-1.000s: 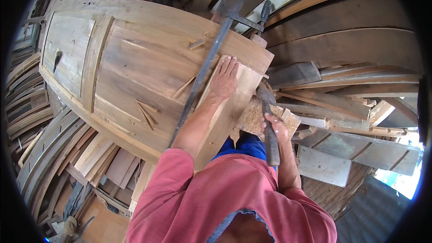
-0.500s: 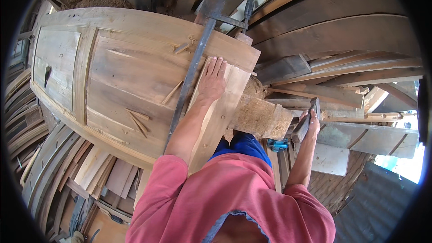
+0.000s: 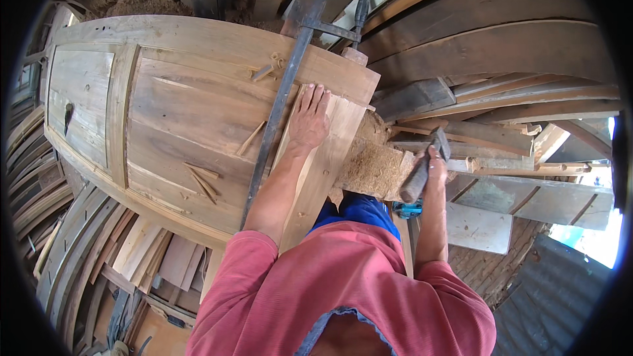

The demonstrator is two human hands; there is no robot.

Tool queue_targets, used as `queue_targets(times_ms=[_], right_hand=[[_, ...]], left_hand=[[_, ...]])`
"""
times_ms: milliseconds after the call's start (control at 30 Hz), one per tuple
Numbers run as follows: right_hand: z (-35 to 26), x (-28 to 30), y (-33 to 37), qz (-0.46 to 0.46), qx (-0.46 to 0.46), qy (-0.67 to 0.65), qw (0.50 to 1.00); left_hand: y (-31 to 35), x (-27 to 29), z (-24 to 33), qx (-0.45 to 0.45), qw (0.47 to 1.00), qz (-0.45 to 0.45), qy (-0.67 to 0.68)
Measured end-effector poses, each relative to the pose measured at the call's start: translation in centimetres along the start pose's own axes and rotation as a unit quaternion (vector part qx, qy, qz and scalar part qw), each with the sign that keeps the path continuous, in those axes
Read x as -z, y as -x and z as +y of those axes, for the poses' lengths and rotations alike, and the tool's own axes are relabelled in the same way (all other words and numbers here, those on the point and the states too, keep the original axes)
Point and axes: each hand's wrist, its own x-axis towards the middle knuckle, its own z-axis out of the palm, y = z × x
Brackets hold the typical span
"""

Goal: The person secures a wooden panel onto a larger wooden door frame using a long metal clamp and a hammer, then uses a drill on the joint.

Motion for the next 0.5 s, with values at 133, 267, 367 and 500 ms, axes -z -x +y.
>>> queue_targets(times_ms=[133,267,367,500], right_hand=[[6.2,-6.1,3.8,-0.093,-0.088,0.094,0.987],[7.6,-9.0,7.0,-0.179,-0.155,0.163,0.958],[7.2,-6.9,6.3,-0.177,-0.134,0.151,0.963],[8.3,-6.1,5.2,-0.147,-0.133,0.151,0.969]], left_hand=[[0.0,-0.1,0.0,0.001,1.0,0.009,-0.006],[0.2,-0.5,-0.4,0.002,1.0,0.001,-0.022],[0.1,-0.4,-0.5,0.003,1.0,0.006,-0.022],[0.0,-0.3,0.0,-0.001,1.0,0.02,-0.011]])
